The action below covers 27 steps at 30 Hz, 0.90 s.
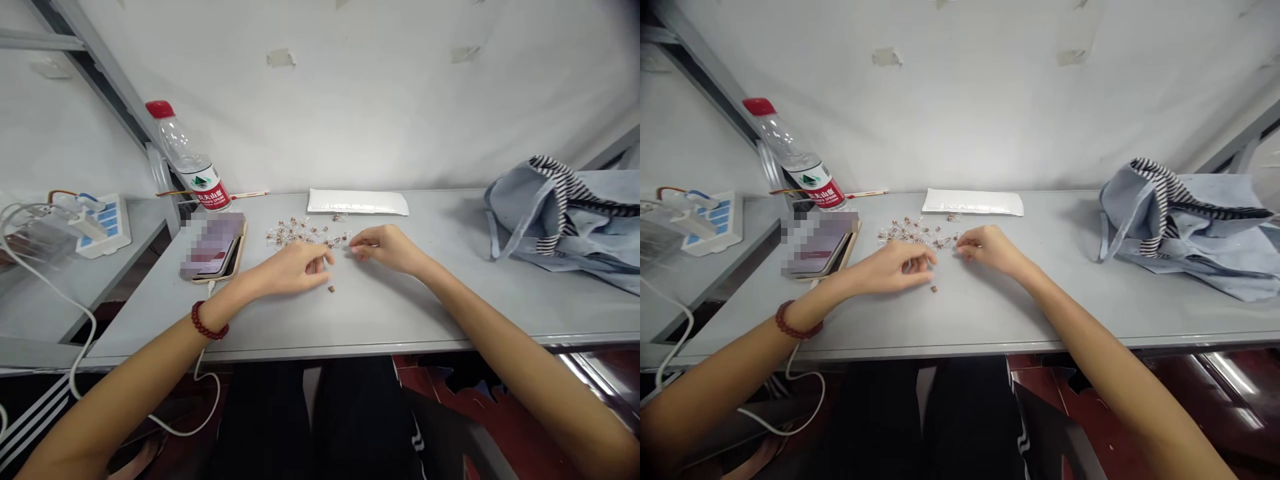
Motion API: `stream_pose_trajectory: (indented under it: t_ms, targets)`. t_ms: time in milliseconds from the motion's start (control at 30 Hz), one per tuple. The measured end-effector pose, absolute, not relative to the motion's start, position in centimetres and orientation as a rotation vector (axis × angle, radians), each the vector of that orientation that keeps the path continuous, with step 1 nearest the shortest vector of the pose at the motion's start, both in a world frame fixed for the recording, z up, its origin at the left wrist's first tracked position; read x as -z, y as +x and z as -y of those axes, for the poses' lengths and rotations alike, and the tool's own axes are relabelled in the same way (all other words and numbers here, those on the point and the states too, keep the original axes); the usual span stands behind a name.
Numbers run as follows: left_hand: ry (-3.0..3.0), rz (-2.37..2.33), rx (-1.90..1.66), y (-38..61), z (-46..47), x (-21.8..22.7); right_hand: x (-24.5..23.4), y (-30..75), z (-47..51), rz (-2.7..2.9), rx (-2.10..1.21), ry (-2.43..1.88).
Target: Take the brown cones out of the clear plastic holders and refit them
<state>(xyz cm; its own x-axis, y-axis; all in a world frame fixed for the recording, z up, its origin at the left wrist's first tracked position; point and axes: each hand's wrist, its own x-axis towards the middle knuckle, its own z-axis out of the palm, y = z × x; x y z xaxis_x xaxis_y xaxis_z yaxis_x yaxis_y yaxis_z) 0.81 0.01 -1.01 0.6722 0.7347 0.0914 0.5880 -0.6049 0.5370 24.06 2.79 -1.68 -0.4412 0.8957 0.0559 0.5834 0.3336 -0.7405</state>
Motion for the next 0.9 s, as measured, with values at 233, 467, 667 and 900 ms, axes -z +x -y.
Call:
stream_pose_trajectory:
  t_ms: [233, 467, 667, 900]
  targets:
    - [2.526, -0.911, -0.136, 2.3, 0.5, 0.7, 1.8, 24.0, -2.9, 1.79, -1.445, -0.979]
    - [2.355, -1.004, -0.501, 1.8, 0.9, 1.2, 1.5, 23.1, -1.8, 1.707, -1.574, -0.927]
    - [2.182, -1.077, -0.962, 2.0, 1.4, 1.5, 1.5, 21.5, -0.4, 1.684, -1.597, -0.863]
    - [2.167, -0.94, -1.281, 2.3, 1.8, 1.9, 1.3, 21.3, 0.1, 1.65, -1.635, -0.838]
